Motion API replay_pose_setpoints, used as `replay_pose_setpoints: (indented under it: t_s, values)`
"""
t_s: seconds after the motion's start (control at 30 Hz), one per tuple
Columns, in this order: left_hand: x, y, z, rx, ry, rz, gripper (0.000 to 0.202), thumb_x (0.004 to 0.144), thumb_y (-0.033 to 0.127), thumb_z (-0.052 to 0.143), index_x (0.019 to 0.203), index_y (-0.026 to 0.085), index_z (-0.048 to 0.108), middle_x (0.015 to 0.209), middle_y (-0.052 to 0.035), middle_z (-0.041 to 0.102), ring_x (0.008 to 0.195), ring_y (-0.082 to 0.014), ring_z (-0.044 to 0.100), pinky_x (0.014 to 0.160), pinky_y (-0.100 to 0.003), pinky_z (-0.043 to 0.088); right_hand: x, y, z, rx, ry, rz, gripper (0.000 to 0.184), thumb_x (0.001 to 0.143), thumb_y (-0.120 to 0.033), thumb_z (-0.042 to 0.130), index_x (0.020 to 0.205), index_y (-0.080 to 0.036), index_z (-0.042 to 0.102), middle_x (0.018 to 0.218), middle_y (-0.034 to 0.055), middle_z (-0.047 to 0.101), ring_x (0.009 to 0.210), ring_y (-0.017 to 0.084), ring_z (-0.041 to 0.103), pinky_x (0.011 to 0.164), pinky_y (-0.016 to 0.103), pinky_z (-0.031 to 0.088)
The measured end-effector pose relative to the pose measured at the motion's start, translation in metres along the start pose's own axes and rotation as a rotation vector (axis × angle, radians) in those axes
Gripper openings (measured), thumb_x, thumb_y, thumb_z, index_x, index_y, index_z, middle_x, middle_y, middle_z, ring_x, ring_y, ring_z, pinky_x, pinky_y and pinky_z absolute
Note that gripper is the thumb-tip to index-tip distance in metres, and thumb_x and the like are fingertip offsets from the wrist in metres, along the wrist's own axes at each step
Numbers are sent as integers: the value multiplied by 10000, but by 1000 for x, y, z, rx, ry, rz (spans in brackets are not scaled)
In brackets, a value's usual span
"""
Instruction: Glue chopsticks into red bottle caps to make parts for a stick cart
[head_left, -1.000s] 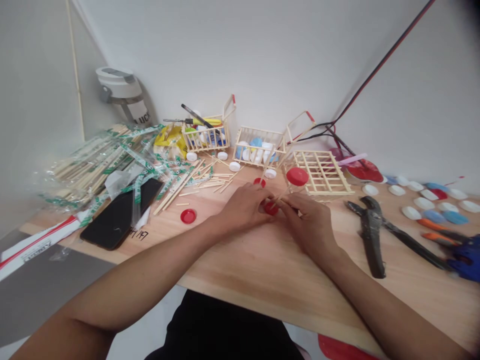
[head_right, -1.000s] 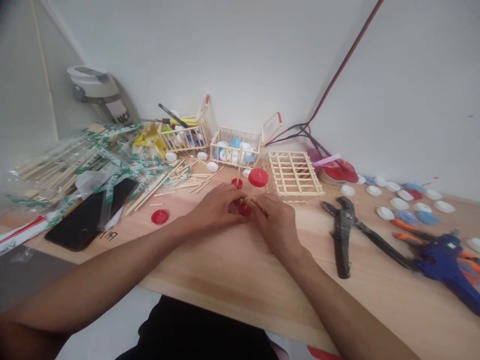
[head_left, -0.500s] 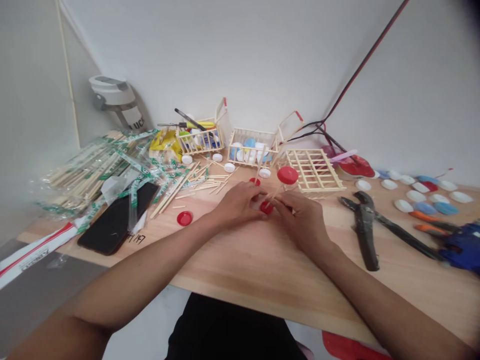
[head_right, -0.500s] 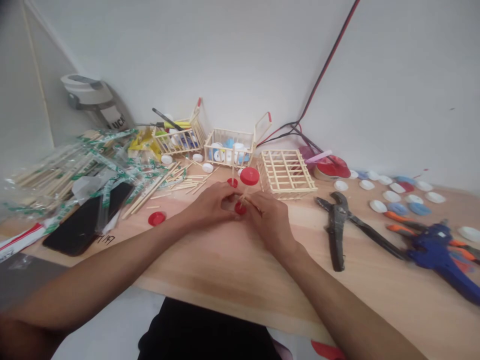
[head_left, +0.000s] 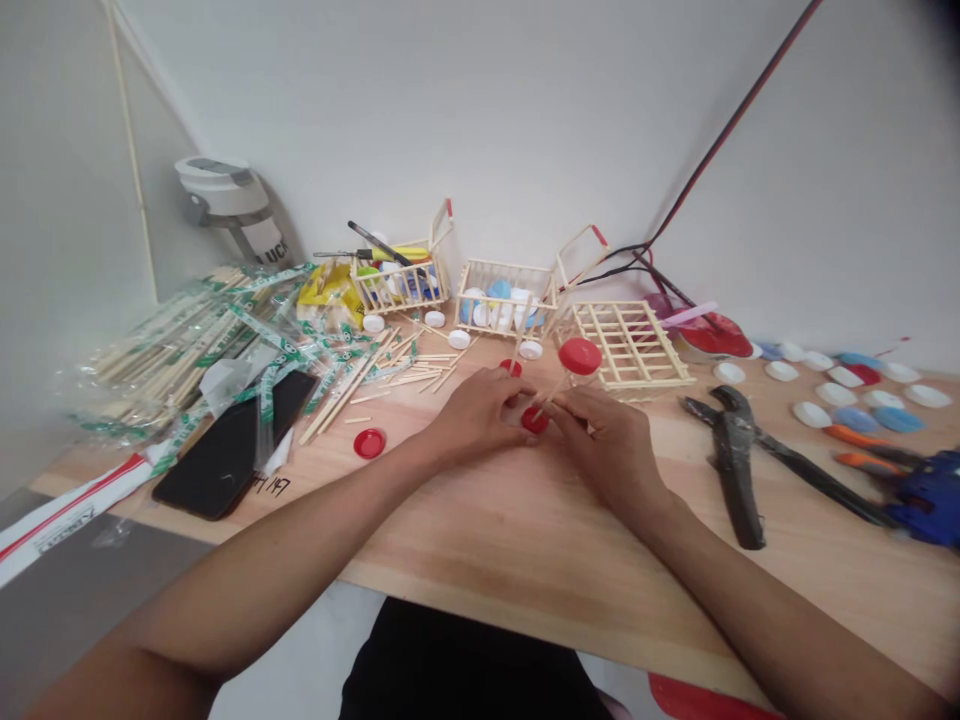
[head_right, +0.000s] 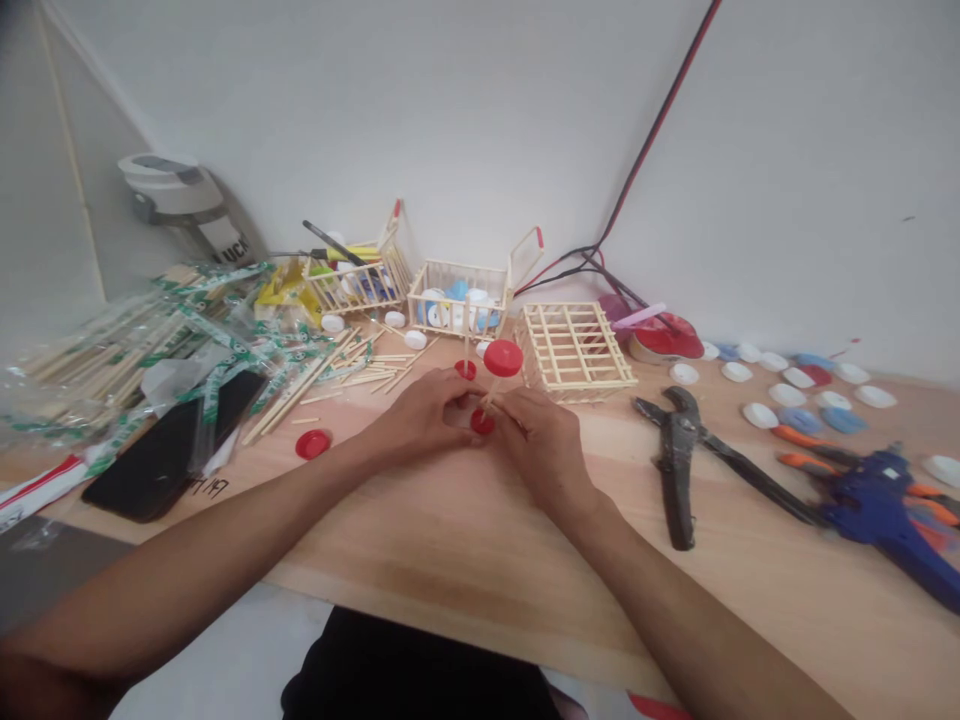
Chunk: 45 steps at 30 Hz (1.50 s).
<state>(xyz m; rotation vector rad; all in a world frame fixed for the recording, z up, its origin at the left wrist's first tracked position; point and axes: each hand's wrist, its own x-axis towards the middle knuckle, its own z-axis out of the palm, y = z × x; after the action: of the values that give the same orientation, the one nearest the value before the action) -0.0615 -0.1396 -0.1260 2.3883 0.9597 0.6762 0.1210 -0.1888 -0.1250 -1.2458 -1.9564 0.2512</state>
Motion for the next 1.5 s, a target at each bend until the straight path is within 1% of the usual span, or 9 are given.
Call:
replay_pose_setpoints:
  t_s: [0.2, 0.4, 0.57, 0.7, 0.87, 1.07, 1.33, 1.5]
  values:
    - [-1, 2, -2, 10, -10, -9, 387, 708, 383, 746, 1036, 195, 660, 920, -39, 626, 881, -197, 541, 795, -322, 412, 0, -3, -1, -12, -8, 6, 214, 918, -232, 517, 743, -223, 641, 746, 15, 666, 719, 159, 598, 676, 288, 460]
    - [-4, 2, -3, -22, 11, -24, 371, 743, 390, 720, 1050, 191, 659, 925, -45, 636, 880, -198, 552, 800, -323, 422, 1, -4, -2, -2, -12, 17, 204, 908, -214, 535, 740, -224, 650, 766, 10, 674, 720, 151, 594, 676, 281, 452]
    - [-5, 1, -3, -34, 2, -4, 371, 752, 367, 720, 1066, 185, 642, 958, -47, 639, 901, -196, 553, 819, -325, 418, 2, -4, -3, 10, -17, 15, 217, 907, -208, 539, 718, -218, 644, 753, 6, 673, 717, 144, 594, 683, 274, 453]
    - [-6, 1, -2, -31, -8, 10, 361, 757, 376, 717, 1057, 195, 633, 1003, -47, 628, 935, -203, 544, 849, -340, 412, 2, -4, -2, 3, -6, 8, 204, 905, -218, 539, 729, -219, 643, 729, 5, 660, 681, 145, 585, 643, 275, 446]
    - [-5, 1, 0, -16, 2, 6, 328, 773, 374, 700, 1048, 207, 637, 984, -42, 626, 937, -205, 534, 829, -339, 408, 1, -4, -2, -12, -2, 1, 214, 907, -226, 532, 729, -222, 649, 719, 3, 660, 676, 144, 585, 640, 277, 445]
    - [-4, 1, 1, 1, -13, -20, 322, 779, 390, 688, 1037, 202, 639, 975, -50, 619, 929, -216, 534, 814, -344, 412, 1, -4, -2, -22, -3, 12, 213, 905, -233, 529, 738, -228, 661, 730, 6, 672, 676, 149, 595, 640, 280, 454]
    - [-5, 2, 1, -14, 10, 0, 304, 787, 410, 683, 999, 196, 644, 941, -45, 603, 903, -210, 534, 800, -330, 409, 0, -3, -2, -12, -1, 3, 214, 917, -226, 524, 746, -226, 654, 744, 3, 665, 698, 147, 590, 653, 284, 452]
    - [-5, 2, 1, -17, 5, -3, 308, 784, 400, 685, 1014, 199, 641, 954, -49, 608, 920, -214, 538, 817, -336, 414, 0, -2, -2, -11, -8, 2, 223, 918, -236, 524, 740, -229, 657, 775, 8, 683, 723, 153, 605, 678, 293, 461]
